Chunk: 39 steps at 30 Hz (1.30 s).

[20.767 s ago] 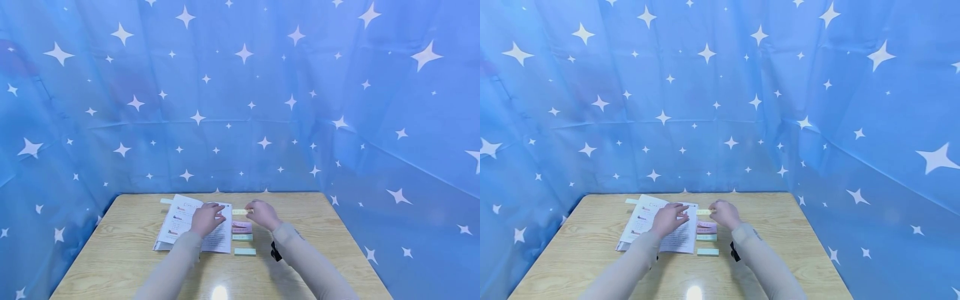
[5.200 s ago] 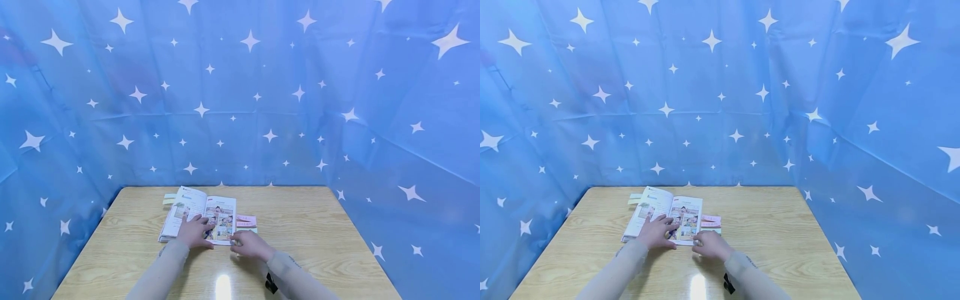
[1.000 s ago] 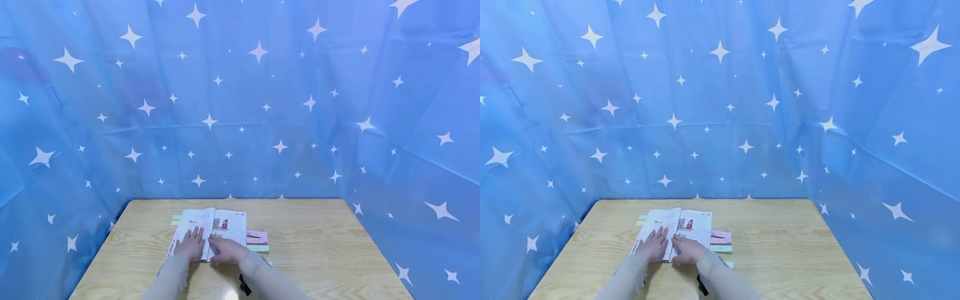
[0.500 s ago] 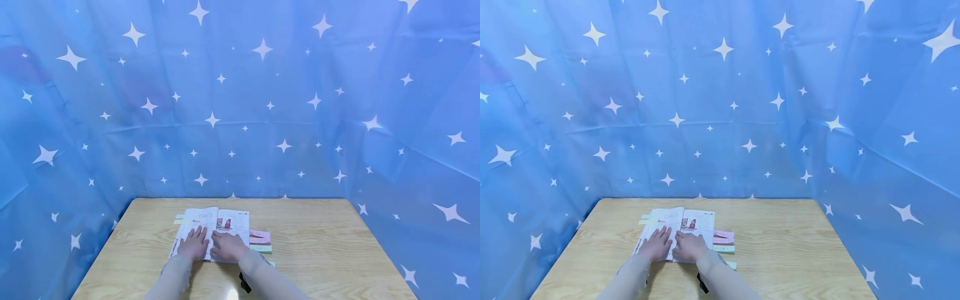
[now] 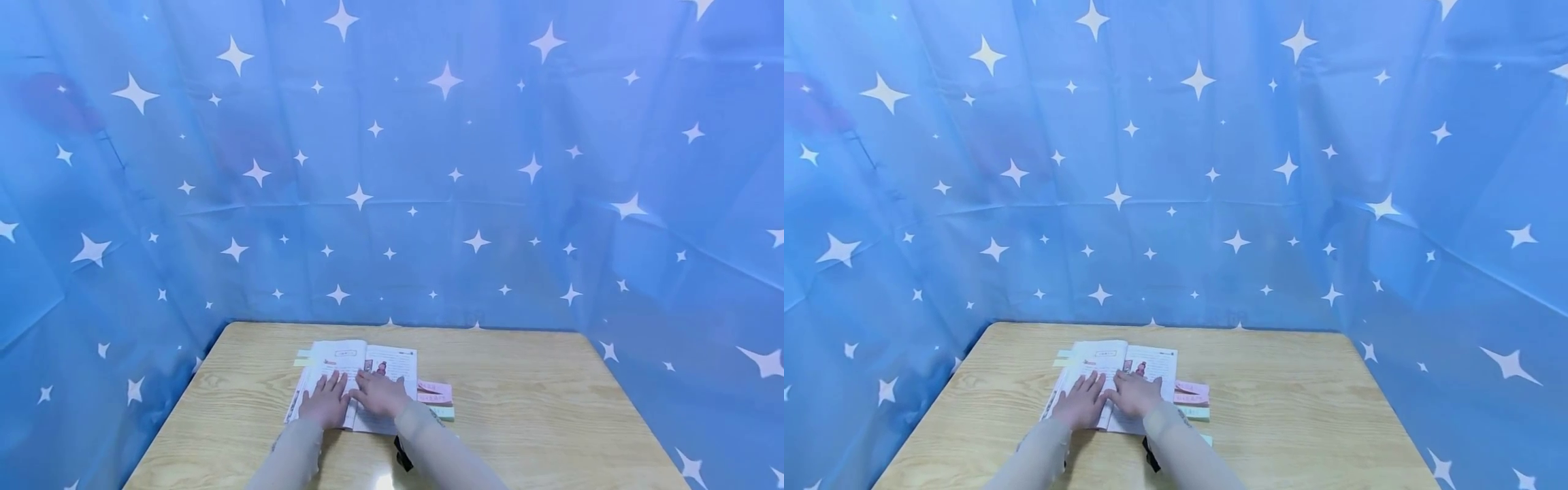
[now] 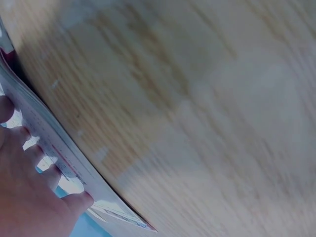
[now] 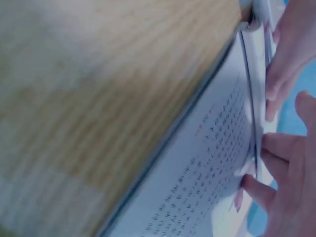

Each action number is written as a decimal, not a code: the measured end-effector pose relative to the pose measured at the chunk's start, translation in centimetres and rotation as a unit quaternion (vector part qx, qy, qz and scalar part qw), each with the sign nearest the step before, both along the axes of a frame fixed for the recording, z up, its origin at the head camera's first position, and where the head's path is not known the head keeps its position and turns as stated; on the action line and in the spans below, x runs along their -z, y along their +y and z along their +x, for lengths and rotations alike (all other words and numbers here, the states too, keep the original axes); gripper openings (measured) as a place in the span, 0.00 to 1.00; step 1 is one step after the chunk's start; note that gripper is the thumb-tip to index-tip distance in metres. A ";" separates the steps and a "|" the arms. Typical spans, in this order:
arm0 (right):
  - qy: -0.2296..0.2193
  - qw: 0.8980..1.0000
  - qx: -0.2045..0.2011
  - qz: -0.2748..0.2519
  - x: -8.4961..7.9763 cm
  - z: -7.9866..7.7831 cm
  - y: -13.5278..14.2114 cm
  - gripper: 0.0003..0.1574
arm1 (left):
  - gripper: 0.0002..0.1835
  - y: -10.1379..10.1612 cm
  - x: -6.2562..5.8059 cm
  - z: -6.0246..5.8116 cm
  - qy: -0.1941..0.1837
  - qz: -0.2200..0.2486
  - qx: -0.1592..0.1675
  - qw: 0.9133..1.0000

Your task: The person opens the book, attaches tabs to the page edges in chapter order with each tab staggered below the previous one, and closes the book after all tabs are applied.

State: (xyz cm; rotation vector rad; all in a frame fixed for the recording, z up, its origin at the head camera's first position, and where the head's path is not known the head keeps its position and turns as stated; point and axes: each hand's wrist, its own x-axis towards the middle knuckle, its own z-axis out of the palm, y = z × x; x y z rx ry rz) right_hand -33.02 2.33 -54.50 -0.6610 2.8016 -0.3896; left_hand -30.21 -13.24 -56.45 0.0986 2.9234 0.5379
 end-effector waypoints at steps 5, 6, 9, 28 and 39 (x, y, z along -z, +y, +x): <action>-0.008 1.000 0.021 -0.009 0.3 -1.2 -0.2 0.38 | 0.28 0.1 0.3 -0.3 0.001 0.000 -0.006 1.000; -0.010 1.000 0.024 -0.012 0.4 -1.4 -0.2 0.38 | 0.28 0.1 0.4 -0.3 0.000 0.001 -0.008 1.000; -0.017 0.999 0.033 -0.023 0.8 -2.0 -0.4 0.39 | 0.28 0.0 0.5 -0.3 -0.002 -0.001 -0.014 1.000; 0.030 0.997 0.077 0.003 2.3 -5.0 -2.2 0.41 | 0.27 -0.8 0.9 -0.2 0.010 -0.023 -0.014 1.000; 0.039 0.996 0.082 0.011 2.9 -6.6 -1.8 0.36 | 0.23 -0.2 0.1 -1.3 0.015 -0.035 -0.018 0.999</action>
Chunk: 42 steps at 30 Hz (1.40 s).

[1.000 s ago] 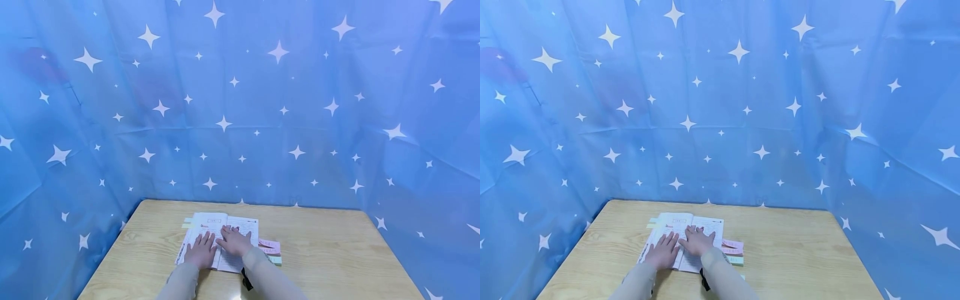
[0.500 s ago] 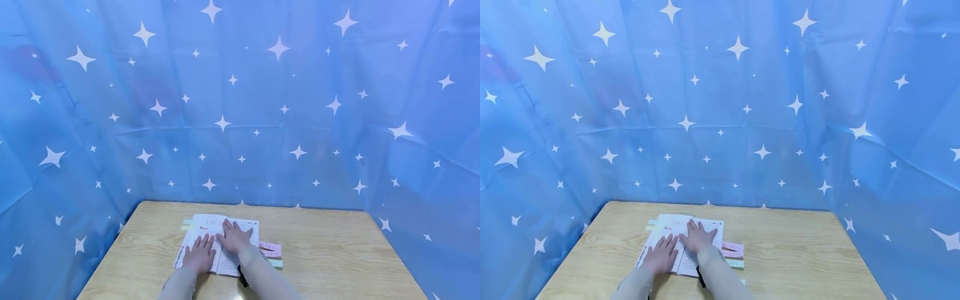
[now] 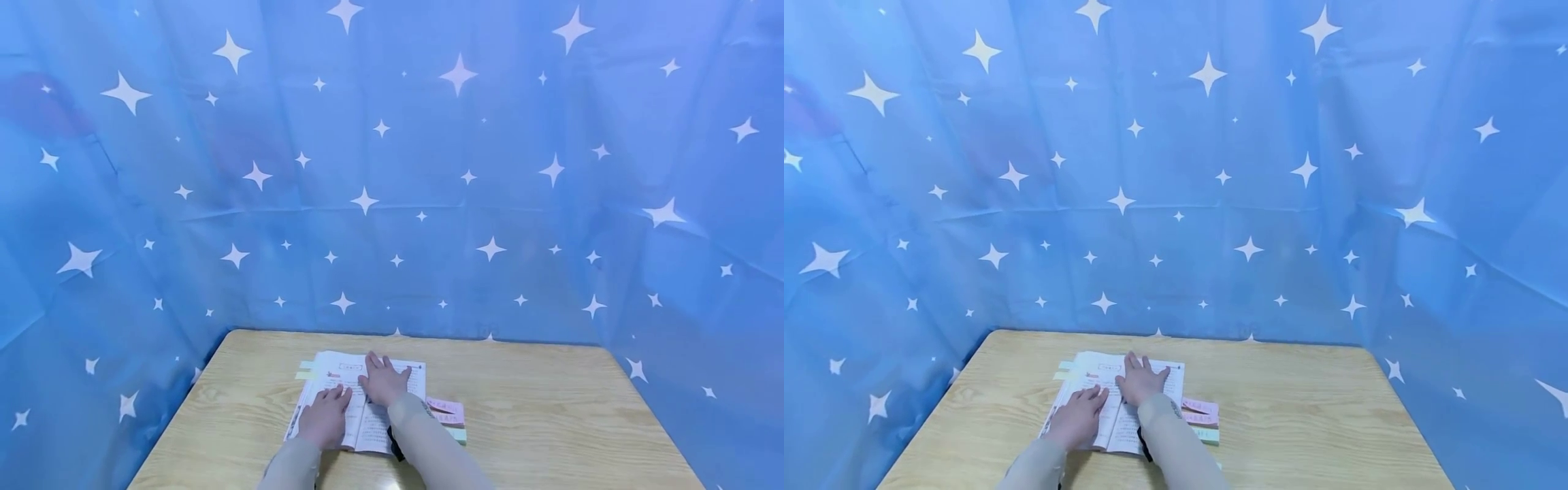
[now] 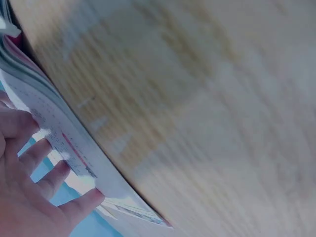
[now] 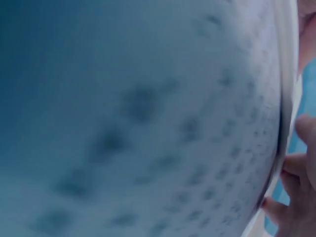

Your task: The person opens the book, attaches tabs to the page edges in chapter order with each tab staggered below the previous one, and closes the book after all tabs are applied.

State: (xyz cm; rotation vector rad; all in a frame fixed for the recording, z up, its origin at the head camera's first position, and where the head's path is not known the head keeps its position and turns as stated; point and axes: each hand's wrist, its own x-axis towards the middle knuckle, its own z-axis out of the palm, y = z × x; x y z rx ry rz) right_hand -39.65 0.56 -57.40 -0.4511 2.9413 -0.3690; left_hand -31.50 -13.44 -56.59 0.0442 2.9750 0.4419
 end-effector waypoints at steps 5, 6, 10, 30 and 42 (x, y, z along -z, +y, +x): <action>0.009 1.000 -0.009 0.000 -0.2 1.3 0.4 0.34 | 0.24 0.4 -0.3 0.4 0.025 -0.012 0.012 1.000; 0.012 1.000 -0.010 0.001 -0.2 1.6 0.4 0.33 | 0.24 0.4 -0.3 0.4 0.031 -0.009 0.015 0.999; 0.019 1.000 -0.014 0.007 -0.1 2.7 0.2 0.32 | 0.25 0.3 -0.7 0.4 0.041 -0.002 0.022 0.999; 0.003 0.996 -0.081 0.042 -1.7 9.9 0.8 0.31 | 0.28 0.5 -1.1 0.2 -0.015 0.005 0.009 1.000; 0.007 0.992 -0.116 0.049 -1.2 14.3 1.5 0.32 | 0.28 1.1 -1.8 1.0 -0.039 0.015 0.012 0.999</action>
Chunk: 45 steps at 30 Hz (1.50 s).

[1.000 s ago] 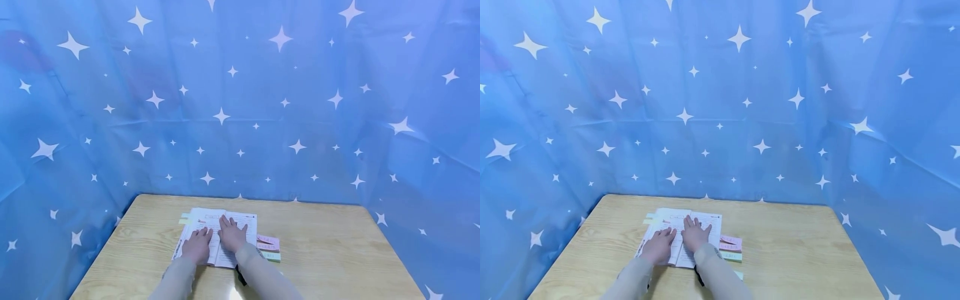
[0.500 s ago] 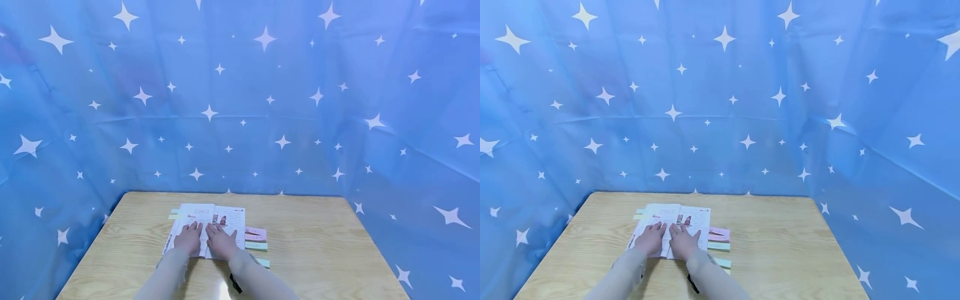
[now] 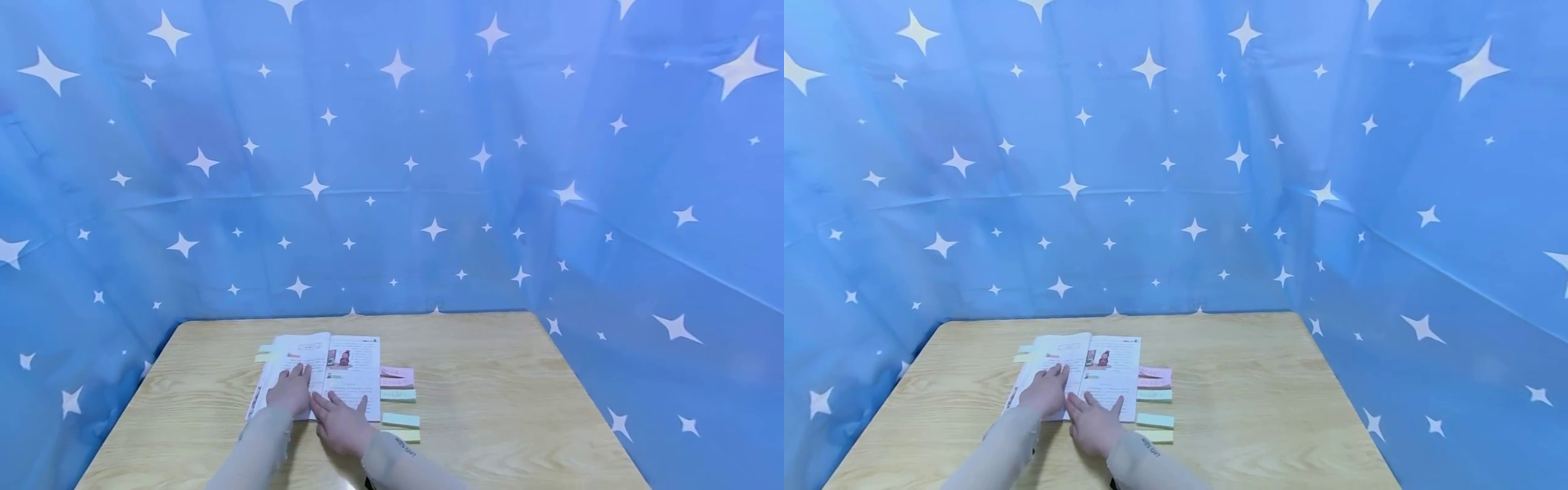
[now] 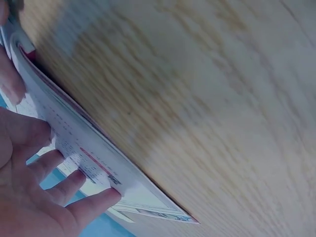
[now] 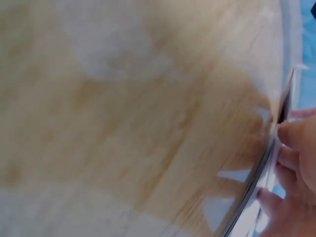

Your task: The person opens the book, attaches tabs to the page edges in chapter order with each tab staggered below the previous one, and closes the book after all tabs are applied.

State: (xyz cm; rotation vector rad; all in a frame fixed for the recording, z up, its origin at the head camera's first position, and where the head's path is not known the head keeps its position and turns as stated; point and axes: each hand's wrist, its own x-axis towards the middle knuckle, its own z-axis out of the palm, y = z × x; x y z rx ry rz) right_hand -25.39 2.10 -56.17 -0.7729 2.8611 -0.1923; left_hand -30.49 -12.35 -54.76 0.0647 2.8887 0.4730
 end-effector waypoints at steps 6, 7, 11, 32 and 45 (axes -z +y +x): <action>-0.018 1.000 -0.015 0.005 -0.8 1.2 0.2 0.32 | 0.29 -0.2 0.4 0.2 0.005 0.007 0.000 1.000; -0.021 1.000 -0.016 0.005 -0.9 1.3 0.3 0.32 | 0.28 -0.1 0.5 0.2 0.007 0.007 0.002 1.000; -0.027 0.999 -0.027 -0.001 -1.2 1.9 0.7 0.33 | 0.28 -0.2 0.9 0.1 0.008 0.008 -0.002 1.000; -0.002 0.994 -0.085 -0.064 -3.7 -0.4 2.7 0.24 | 0.27 -0.8 -0.4 -0.2 -0.013 0.002 0.006 1.000; 0.062 0.984 0.101 -0.132 -5.0 -6.4 11.4 0.16 | 0.47 -1.1 -0.2 0.3 -0.024 0.029 0.004 0.999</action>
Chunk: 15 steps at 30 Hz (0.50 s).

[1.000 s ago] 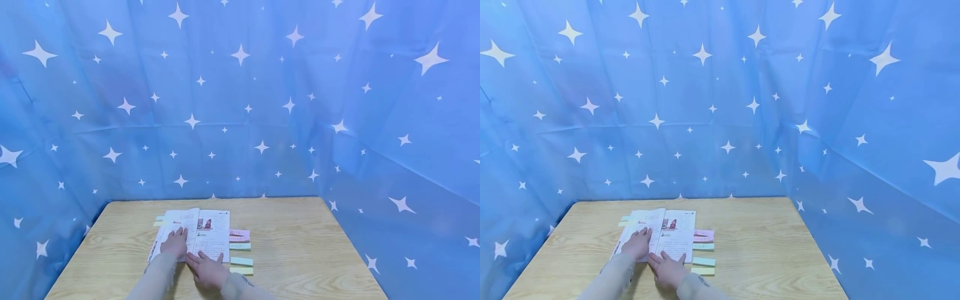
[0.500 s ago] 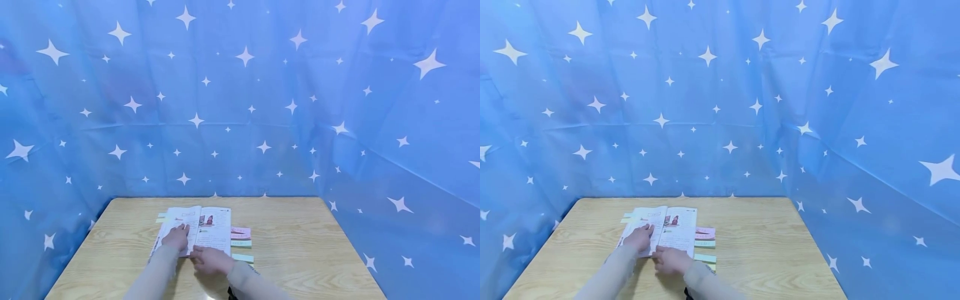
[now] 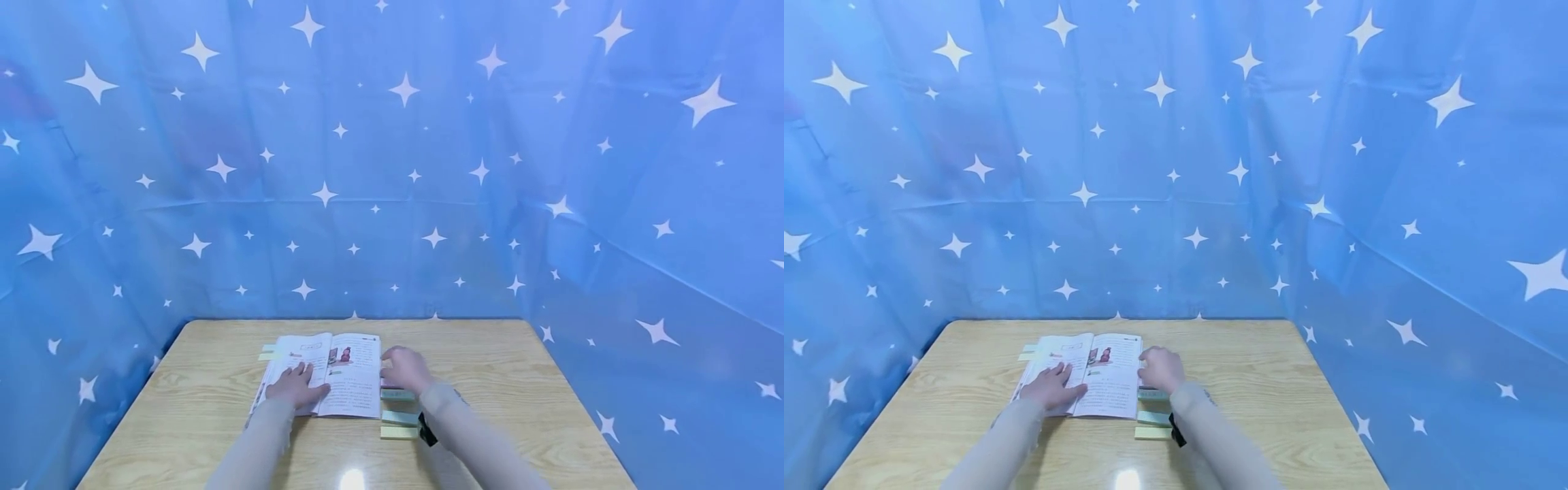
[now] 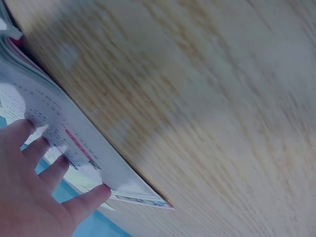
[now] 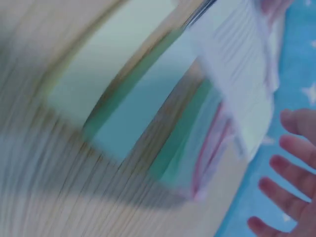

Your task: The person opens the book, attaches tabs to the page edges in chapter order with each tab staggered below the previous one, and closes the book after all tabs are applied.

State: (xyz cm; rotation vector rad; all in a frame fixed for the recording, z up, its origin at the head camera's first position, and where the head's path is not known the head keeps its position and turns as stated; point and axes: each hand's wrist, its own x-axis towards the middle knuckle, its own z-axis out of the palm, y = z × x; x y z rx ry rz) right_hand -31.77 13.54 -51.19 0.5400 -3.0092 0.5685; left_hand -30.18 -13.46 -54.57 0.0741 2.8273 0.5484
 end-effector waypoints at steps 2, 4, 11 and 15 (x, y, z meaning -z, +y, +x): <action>-0.003 1.000 0.017 0.011 0.4 -0.5 1.2 0.16 | 0.50 0.0 0.3 -0.2 0.000 -0.005 0.000 1.000; -0.009 0.999 0.030 0.024 0.8 -1.0 2.2 0.16 | 0.52 -0.1 0.7 -0.4 0.002 -0.008 0.000 1.000; -0.022 0.999 0.045 0.017 1.1 -1.6 3.9 0.15 | 0.49 -0.4 0.6 -0.7 0.007 -0.003 -0.004 1.000; -0.056 0.997 0.054 -0.004 1.8 -1.6 4.1 0.16 | 0.48 -0.2 1.1 -0.7 0.006 -0.005 -0.007 1.000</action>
